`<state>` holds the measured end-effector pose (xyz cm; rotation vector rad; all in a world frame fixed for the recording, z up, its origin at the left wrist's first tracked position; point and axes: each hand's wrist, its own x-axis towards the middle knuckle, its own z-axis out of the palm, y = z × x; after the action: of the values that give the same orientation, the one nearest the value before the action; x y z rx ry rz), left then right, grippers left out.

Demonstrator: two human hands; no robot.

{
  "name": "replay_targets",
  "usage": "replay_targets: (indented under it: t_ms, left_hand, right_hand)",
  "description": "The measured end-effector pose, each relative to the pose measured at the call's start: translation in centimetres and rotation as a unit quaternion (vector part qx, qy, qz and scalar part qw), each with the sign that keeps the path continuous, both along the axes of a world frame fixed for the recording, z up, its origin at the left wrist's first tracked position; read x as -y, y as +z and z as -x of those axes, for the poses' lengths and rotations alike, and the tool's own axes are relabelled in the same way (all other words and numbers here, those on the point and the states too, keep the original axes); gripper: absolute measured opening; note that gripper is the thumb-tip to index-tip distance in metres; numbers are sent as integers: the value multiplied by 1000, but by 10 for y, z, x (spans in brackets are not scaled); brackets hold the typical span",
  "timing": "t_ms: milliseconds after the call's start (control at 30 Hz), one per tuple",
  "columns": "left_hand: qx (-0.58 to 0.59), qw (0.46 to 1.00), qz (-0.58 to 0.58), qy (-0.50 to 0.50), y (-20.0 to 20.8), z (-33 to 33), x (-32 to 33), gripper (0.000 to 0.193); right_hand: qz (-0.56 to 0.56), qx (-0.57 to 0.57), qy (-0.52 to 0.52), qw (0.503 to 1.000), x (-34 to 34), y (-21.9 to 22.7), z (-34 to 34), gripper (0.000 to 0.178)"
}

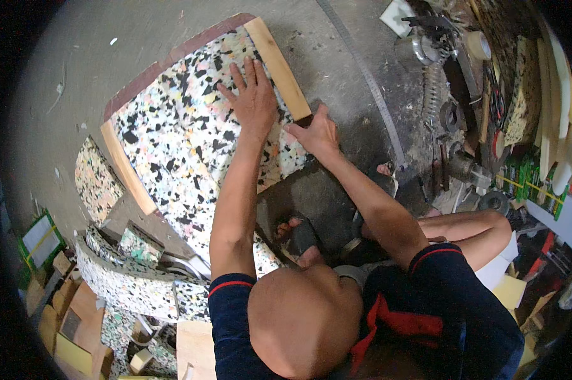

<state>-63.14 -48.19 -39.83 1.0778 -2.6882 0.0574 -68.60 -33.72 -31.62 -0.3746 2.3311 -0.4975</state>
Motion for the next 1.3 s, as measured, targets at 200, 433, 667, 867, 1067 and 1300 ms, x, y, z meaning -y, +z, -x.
replay_targets:
  t_ms: [200,433,667,867,1067,1300]
  left_hand:
    - [-124,981,-139,-61,0,-7,22,50]
    - [-219,957,-192,-2,22,-97,-5,49]
    - [-117,968,-188,117,26,-146,-62,60]
    - [-98,968,-199,118,26,-143,-61,64]
    - [-120,968,-194,106,32,-146,-61,67]
    - [-162,955,-202,142,66,-194,-26,68]
  right_hand:
    - [94,-309,371,871,-1,-14,-45,70]
    - [28,-319,463,827,14,-19,-44,69]
    - [187,-370,445,794,75,10,-20,51]
    - [235,-374,459,771,110,-36,-23,64]
    - [131,-370,490,778,108,-51,-22,71]
    - [136,-373,476,785,107,-52,-26,72]
